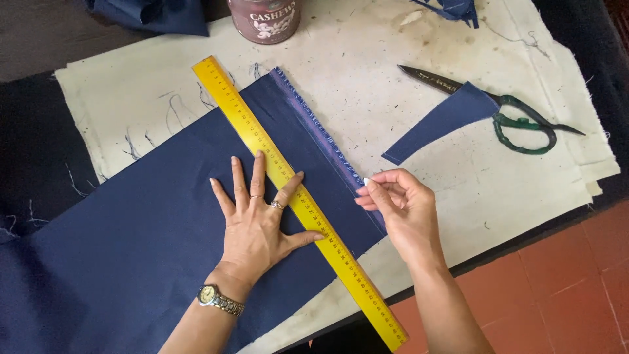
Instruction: Measuring a piece of blue fabric with a ruler, marking it with chalk, and cutting it with scissors on a workbench.
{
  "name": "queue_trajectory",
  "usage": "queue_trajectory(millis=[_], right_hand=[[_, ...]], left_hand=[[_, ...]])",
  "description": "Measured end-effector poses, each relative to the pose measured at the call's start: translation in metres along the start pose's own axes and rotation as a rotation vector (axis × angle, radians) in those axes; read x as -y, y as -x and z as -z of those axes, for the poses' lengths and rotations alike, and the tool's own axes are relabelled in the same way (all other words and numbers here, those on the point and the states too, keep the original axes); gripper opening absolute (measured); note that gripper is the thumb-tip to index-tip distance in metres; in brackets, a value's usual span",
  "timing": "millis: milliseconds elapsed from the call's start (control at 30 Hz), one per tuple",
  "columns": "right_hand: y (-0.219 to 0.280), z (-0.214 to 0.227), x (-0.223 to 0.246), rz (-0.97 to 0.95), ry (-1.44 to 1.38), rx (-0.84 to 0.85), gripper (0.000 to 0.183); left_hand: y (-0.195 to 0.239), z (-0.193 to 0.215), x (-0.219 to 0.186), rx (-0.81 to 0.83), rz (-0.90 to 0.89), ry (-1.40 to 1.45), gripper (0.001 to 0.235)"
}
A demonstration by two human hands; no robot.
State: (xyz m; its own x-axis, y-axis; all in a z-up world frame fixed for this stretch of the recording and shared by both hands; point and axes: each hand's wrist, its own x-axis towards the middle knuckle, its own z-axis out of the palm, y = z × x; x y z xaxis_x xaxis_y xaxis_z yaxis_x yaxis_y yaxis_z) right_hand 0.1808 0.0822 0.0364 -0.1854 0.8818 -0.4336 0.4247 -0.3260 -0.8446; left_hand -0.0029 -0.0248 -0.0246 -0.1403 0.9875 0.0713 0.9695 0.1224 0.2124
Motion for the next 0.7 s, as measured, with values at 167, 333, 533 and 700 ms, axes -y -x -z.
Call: queue_trajectory(millis=[167,333,533,700], right_hand=[[-0.002,-0.001,-0.003,0.036,-0.011,0.005,0.013],[0.001,-0.003,0.004,0.039,-0.03,0.002,0.01],[0.001,-0.003,0.004,0.035,-0.007,0.022,0.025],[0.0,-0.003,0.0,0.046,-0.033,0.032,0.019]], left_hand=[[0.0,-0.001,0.0,0.004,0.008,0.004,0.102],[0.0,0.0,-0.001,0.009,0.009,0.005,0.101],[0.0,-0.001,-0.001,-0.009,0.014,0.005,0.102],[0.0,-0.002,-0.001,-0.025,0.019,0.002,0.1]])
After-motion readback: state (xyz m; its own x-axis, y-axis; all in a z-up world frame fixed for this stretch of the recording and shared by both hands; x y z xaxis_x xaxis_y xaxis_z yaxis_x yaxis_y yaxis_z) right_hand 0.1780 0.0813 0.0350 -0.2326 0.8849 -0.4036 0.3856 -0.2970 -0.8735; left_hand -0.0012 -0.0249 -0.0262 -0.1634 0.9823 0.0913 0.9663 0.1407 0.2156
